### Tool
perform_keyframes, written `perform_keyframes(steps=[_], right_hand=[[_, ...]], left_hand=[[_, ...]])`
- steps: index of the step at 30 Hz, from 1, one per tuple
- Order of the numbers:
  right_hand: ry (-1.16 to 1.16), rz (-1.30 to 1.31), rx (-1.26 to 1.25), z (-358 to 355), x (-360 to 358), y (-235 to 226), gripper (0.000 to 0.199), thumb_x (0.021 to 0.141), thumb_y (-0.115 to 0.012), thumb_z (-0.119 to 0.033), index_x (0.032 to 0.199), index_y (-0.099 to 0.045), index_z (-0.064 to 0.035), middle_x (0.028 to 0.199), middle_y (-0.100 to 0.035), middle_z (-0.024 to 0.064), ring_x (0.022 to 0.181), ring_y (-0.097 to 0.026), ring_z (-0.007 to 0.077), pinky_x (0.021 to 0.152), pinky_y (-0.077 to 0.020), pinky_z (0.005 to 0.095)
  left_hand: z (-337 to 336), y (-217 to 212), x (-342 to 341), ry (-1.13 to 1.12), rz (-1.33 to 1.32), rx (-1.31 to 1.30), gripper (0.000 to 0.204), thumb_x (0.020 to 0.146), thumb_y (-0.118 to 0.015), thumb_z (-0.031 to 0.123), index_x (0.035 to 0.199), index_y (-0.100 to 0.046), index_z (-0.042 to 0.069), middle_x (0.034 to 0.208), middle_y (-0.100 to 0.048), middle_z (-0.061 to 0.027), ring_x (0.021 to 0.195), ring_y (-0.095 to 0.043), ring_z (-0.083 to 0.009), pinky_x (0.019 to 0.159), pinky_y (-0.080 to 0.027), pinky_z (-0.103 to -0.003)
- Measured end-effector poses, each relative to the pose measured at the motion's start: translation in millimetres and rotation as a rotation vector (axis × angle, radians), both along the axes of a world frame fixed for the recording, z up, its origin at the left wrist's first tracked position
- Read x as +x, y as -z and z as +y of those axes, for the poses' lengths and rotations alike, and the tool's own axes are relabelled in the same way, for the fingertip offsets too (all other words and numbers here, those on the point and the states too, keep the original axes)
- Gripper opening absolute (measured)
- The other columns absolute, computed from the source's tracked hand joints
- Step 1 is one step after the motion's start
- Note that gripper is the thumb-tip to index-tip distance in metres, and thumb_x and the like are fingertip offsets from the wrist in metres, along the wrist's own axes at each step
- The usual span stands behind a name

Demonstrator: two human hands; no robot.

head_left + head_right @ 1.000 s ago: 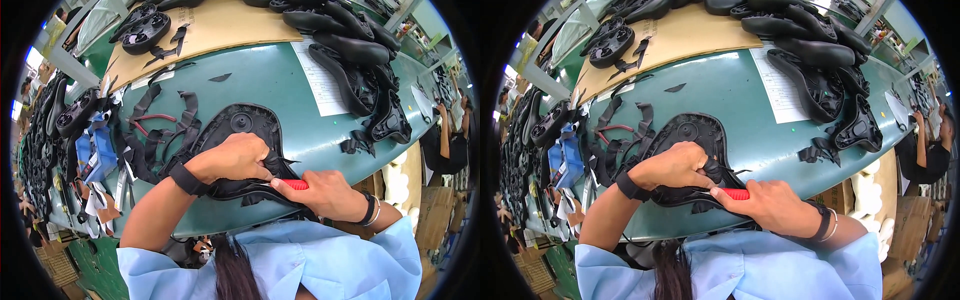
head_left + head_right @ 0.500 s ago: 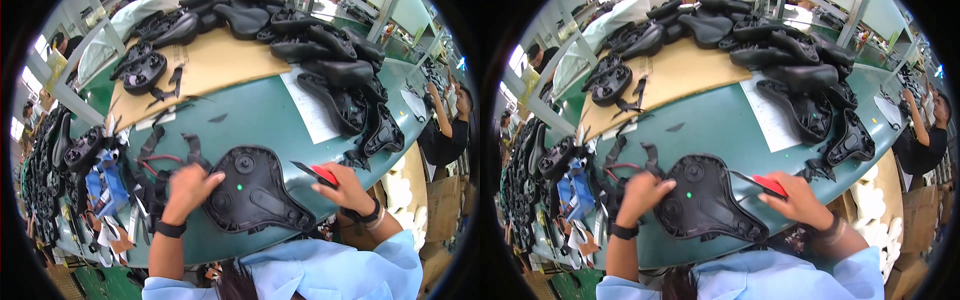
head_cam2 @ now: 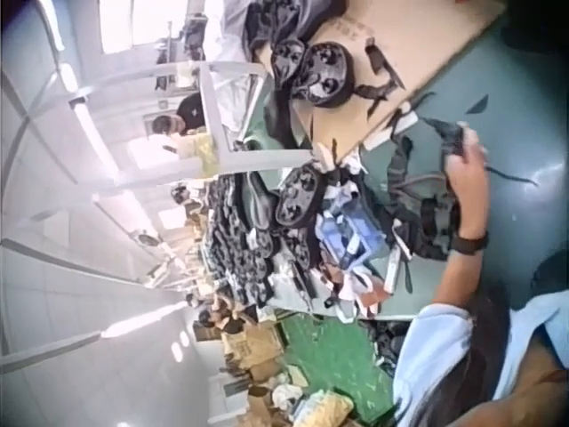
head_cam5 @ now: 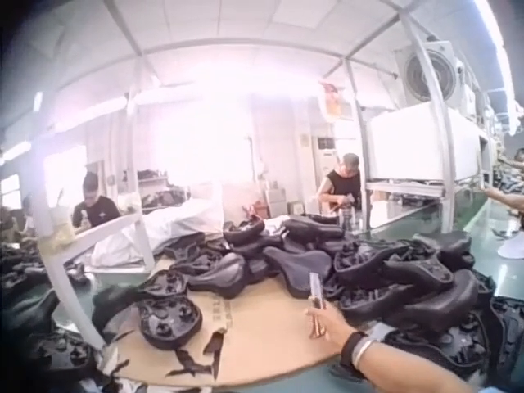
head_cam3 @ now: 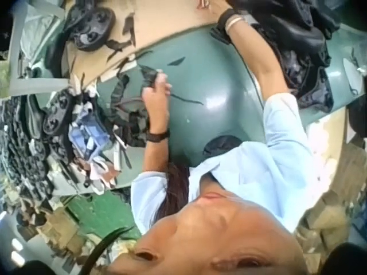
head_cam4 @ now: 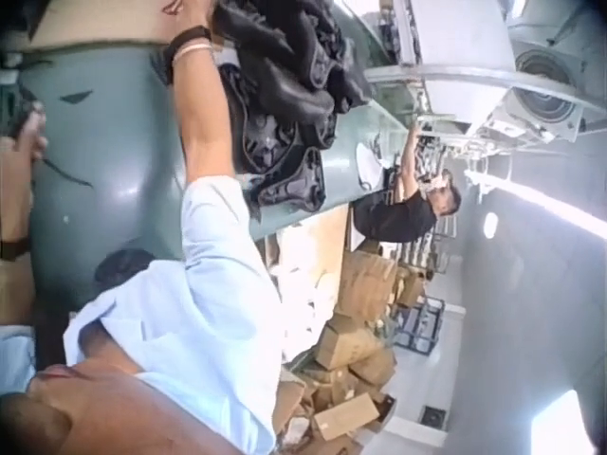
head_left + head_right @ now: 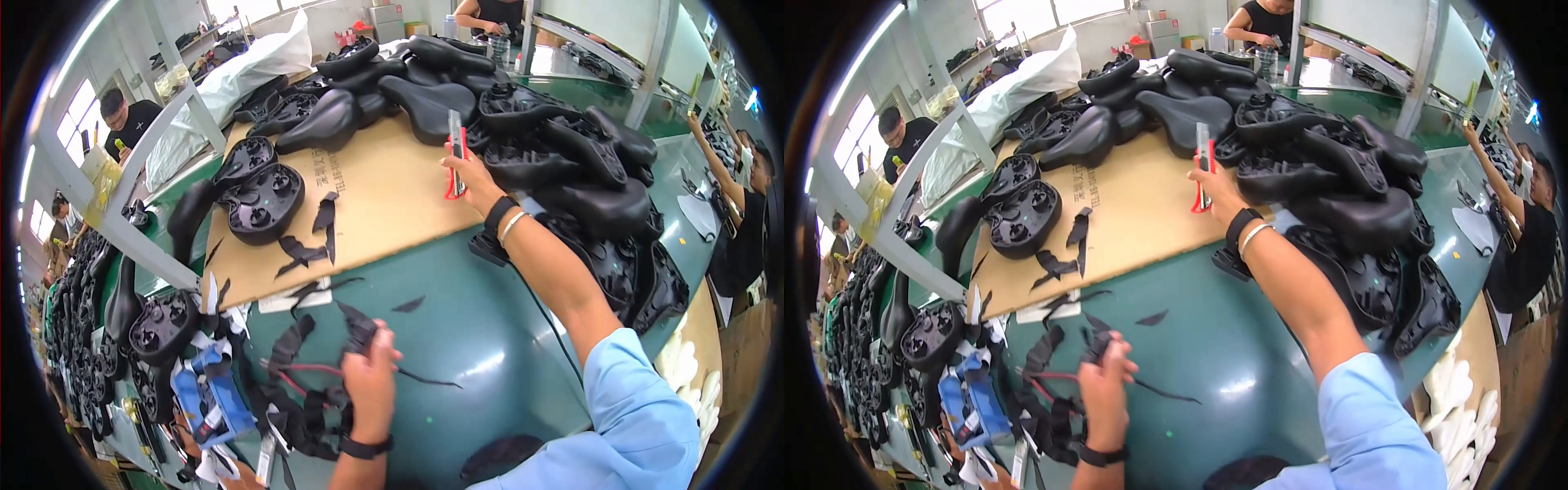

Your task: The person trims excess material from the underside of bicycle seats using a utility knife, pulls the scraps away by hand, and occasionally uses pliers to assist in the process.

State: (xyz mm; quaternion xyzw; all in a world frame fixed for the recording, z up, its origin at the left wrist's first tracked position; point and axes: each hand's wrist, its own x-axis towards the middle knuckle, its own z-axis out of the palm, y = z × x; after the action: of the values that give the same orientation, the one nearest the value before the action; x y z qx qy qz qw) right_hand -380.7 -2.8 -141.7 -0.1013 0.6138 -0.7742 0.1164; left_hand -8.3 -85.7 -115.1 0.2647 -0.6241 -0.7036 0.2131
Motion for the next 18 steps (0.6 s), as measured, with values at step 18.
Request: perform_keyframes(steps=[18], right_hand=[[0.026,-0.035,-0.3,-65.7,-17.2,-27.0,0.047,0.079,-0.072,-0.017,0.119,-0.047,-0.0168,0.086,-0.052,0.0041,0.057,-0.055,0.0164,0.044,-0.0451,0.0296]], left_hand=[[13.0,38.2,2.6,0.177,-0.311,-0.81,0.022,0.084,-0.066,0.027,0.081,-0.068,0.005,0.06,-0.057,-0.011,0.054,-0.059,-0.0224,0.051,-0.042,-0.034]])
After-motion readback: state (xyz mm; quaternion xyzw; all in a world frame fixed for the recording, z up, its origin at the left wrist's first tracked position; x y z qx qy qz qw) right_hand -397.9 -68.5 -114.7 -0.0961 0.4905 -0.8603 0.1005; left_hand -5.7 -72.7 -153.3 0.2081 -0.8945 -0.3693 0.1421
